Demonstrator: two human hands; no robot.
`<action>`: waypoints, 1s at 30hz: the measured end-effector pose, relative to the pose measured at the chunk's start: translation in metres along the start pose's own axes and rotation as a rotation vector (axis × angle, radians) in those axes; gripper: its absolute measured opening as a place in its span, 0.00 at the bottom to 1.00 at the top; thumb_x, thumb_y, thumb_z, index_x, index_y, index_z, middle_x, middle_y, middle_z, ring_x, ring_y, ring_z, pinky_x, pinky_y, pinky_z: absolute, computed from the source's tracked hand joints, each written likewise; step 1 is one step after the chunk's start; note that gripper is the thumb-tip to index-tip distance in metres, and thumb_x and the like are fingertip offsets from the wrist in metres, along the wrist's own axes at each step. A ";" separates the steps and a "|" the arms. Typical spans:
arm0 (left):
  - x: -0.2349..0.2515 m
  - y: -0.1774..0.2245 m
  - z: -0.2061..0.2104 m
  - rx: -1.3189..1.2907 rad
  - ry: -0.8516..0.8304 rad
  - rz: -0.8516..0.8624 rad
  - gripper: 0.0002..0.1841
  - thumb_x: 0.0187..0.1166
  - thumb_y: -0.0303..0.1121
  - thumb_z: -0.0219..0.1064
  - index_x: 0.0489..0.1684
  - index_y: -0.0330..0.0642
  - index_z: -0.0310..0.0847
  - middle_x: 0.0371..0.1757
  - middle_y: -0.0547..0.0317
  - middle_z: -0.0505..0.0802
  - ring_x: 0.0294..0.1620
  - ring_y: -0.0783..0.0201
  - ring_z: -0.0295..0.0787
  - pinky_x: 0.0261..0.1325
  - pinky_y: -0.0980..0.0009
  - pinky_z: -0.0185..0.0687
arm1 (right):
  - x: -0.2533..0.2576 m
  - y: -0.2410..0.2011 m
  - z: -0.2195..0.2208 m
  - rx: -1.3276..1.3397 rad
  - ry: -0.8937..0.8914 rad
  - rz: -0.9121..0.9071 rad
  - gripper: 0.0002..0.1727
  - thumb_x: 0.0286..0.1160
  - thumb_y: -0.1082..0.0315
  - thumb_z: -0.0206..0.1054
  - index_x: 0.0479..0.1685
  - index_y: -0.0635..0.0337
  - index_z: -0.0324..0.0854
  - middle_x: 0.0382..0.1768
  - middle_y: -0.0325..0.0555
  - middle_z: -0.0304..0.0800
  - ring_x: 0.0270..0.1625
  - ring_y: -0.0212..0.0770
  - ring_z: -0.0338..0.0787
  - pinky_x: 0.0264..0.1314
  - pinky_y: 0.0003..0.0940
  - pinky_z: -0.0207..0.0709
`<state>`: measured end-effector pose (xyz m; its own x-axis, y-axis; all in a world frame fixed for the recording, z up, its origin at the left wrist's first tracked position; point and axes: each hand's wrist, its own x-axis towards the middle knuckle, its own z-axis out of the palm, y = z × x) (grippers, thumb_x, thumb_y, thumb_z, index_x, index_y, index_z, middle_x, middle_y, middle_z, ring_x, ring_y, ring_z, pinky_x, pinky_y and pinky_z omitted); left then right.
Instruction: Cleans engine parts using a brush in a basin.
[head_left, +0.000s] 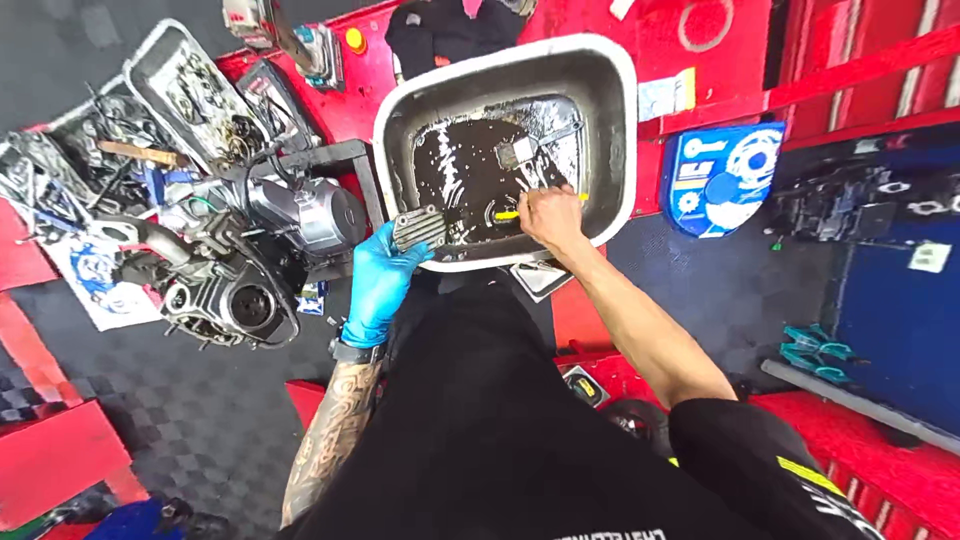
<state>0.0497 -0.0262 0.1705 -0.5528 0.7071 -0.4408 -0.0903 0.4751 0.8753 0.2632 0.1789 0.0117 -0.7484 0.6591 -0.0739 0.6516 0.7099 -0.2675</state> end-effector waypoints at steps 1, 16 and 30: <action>0.002 -0.005 -0.003 -0.015 0.012 -0.020 0.18 0.74 0.20 0.72 0.64 0.34 0.84 0.49 0.50 0.97 0.47 0.57 0.98 0.56 0.58 0.97 | -0.002 0.012 0.010 -0.013 -0.107 0.074 0.28 0.89 0.53 0.46 0.34 0.66 0.84 0.36 0.62 0.92 0.46 0.64 0.93 0.52 0.64 0.80; 0.002 -0.058 0.011 0.143 0.096 -0.179 0.17 0.76 0.31 0.75 0.60 0.35 0.86 0.42 0.56 0.97 0.39 0.64 0.96 0.49 0.62 0.96 | 0.084 0.052 0.071 0.453 -0.097 0.892 0.36 0.78 0.35 0.61 0.57 0.64 0.87 0.52 0.68 0.92 0.58 0.69 0.91 0.60 0.73 0.79; 0.023 -0.064 0.002 0.094 0.255 -0.169 0.13 0.76 0.28 0.70 0.54 0.33 0.89 0.46 0.46 0.96 0.49 0.56 0.94 0.60 0.52 0.88 | 0.149 0.041 0.086 0.541 0.104 1.241 0.36 0.69 0.38 0.70 0.58 0.66 0.86 0.55 0.67 0.92 0.59 0.66 0.92 0.56 0.71 0.82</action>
<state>0.0440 -0.0396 0.1036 -0.7274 0.4659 -0.5039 -0.1282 0.6291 0.7667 0.1678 0.2844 -0.0924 0.3190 0.8205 -0.4744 0.7364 -0.5297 -0.4209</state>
